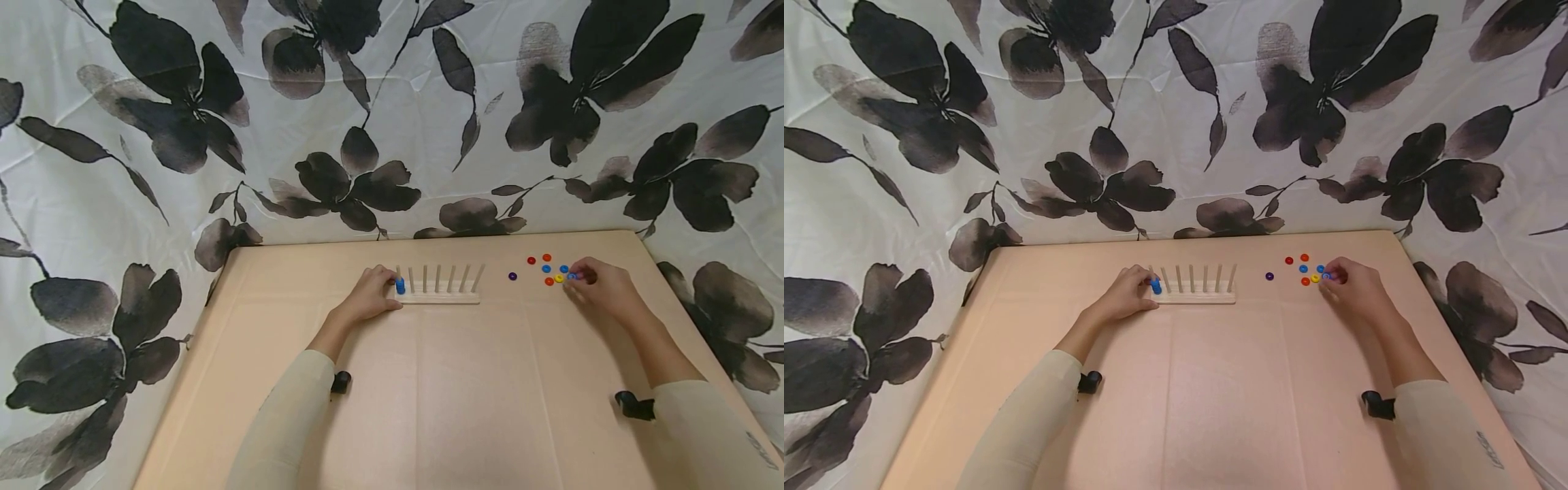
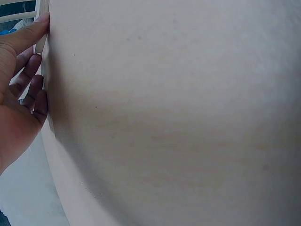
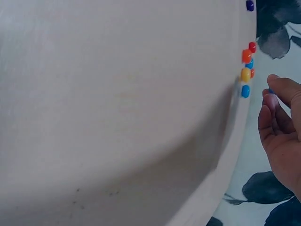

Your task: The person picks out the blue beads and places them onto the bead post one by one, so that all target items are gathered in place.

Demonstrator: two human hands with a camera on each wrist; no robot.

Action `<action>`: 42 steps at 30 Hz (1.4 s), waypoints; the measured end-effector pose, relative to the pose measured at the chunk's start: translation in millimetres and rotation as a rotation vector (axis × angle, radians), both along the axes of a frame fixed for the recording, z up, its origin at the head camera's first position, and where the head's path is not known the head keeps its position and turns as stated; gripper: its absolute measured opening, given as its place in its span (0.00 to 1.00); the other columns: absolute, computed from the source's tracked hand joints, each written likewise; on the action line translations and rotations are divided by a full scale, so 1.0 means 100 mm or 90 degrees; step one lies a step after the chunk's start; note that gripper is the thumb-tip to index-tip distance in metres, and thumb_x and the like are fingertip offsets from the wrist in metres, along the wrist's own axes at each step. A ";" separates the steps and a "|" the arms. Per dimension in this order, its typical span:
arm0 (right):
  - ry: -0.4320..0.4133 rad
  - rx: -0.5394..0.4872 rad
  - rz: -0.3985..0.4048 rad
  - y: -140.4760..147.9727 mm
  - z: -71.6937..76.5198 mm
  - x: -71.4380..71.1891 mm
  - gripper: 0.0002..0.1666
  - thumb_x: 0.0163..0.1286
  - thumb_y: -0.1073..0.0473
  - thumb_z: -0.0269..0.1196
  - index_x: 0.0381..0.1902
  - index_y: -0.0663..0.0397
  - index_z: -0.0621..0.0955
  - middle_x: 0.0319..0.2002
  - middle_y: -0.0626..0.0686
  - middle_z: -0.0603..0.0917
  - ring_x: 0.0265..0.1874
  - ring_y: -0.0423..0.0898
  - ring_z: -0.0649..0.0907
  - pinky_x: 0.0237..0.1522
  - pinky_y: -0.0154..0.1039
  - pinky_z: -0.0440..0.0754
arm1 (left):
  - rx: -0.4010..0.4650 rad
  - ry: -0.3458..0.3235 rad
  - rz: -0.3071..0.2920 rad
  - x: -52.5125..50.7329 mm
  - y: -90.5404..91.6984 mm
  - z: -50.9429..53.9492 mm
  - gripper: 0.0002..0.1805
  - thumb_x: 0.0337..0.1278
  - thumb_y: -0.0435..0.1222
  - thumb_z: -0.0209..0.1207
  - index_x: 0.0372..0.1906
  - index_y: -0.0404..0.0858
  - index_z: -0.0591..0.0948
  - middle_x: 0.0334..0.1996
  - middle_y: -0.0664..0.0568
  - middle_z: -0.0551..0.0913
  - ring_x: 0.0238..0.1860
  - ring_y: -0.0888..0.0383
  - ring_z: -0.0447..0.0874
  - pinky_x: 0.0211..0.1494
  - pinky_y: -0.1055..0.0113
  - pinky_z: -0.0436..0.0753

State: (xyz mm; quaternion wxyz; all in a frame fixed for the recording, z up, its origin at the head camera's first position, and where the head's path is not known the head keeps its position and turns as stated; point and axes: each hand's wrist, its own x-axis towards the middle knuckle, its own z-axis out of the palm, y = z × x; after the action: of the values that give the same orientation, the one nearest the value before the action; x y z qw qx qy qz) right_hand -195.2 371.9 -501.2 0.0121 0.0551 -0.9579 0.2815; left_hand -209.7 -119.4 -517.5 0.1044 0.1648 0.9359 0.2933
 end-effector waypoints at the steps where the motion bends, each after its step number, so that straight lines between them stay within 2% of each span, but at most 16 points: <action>1: 0.009 -0.002 0.004 -0.02 0.02 0.01 0.15 0.69 0.61 0.70 0.48 0.63 0.80 0.39 0.61 0.85 0.41 0.57 0.82 0.34 0.20 0.70 | -0.001 0.001 0.000 0.00 0.00 0.00 0.33 0.55 0.42 0.76 0.63 0.34 0.79 0.56 0.48 0.78 0.58 0.49 0.69 0.65 0.56 0.72; 5: 0.043 -0.006 0.018 -0.12 0.10 0.01 0.13 0.68 0.63 0.71 0.47 0.63 0.81 0.37 0.60 0.85 0.39 0.54 0.81 0.34 0.16 0.68 | -0.001 0.004 0.001 0.00 -0.01 0.01 0.32 0.54 0.42 0.76 0.62 0.34 0.79 0.56 0.48 0.78 0.58 0.49 0.69 0.65 0.56 0.72; 10: 0.075 -0.014 0.034 -0.25 0.21 0.01 0.13 0.66 0.64 0.73 0.45 0.61 0.82 0.34 0.57 0.85 0.35 0.49 0.79 0.33 0.17 0.69 | 0.002 0.001 0.002 0.01 -0.02 0.02 0.32 0.54 0.42 0.76 0.62 0.34 0.79 0.55 0.48 0.78 0.59 0.48 0.69 0.65 0.56 0.72; 17: 0.086 -0.035 0.046 -0.42 0.35 -0.01 0.13 0.65 0.63 0.74 0.44 0.59 0.83 0.32 0.54 0.84 0.31 0.40 0.77 0.32 0.19 0.71 | 0.002 0.000 0.003 0.01 -0.02 0.01 0.32 0.54 0.41 0.76 0.62 0.33 0.79 0.55 0.47 0.78 0.58 0.48 0.69 0.65 0.56 0.72; 27: 0.072 -0.042 0.080 -0.66 0.57 -0.04 0.11 0.67 0.61 0.73 0.44 0.57 0.84 0.33 0.53 0.84 0.33 0.45 0.79 0.32 0.24 0.74 | -0.012 0.014 -0.005 0.00 -0.03 -0.04 0.30 0.54 0.43 0.76 0.60 0.36 0.80 0.55 0.48 0.79 0.57 0.49 0.71 0.63 0.56 0.72; 32: 0.095 -0.038 0.113 -0.79 0.67 -0.06 0.10 0.67 0.60 0.73 0.43 0.56 0.85 0.32 0.51 0.84 0.32 0.44 0.78 0.32 0.25 0.74 | -0.009 0.010 -0.005 0.00 -0.02 -0.04 0.31 0.54 0.43 0.76 0.61 0.35 0.80 0.55 0.49 0.79 0.57 0.49 0.70 0.63 0.57 0.72; 36: 0.081 -0.036 0.135 -0.91 0.72 -0.11 0.09 0.68 0.57 0.72 0.43 0.55 0.85 0.31 0.50 0.84 0.32 0.45 0.78 0.31 0.28 0.74 | -0.011 0.012 -0.006 0.00 -0.01 -0.03 0.32 0.54 0.44 0.76 0.61 0.35 0.80 0.55 0.49 0.79 0.57 0.49 0.70 0.63 0.56 0.72; 42: 0.101 -0.043 0.168 -1.09 0.77 -0.19 0.09 0.69 0.60 0.71 0.44 0.55 0.85 0.32 0.51 0.84 0.33 0.46 0.80 0.34 0.29 0.76 | -0.011 0.011 -0.006 -0.01 0.00 0.00 0.32 0.54 0.43 0.76 0.62 0.34 0.80 0.55 0.48 0.79 0.57 0.49 0.70 0.64 0.56 0.72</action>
State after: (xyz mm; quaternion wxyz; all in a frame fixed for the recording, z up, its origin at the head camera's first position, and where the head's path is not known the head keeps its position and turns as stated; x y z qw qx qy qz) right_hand -214.2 262.7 -424.1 0.0523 0.2021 -0.9284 0.3075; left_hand -210.4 -119.7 -517.9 0.0992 0.1708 0.9385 0.2834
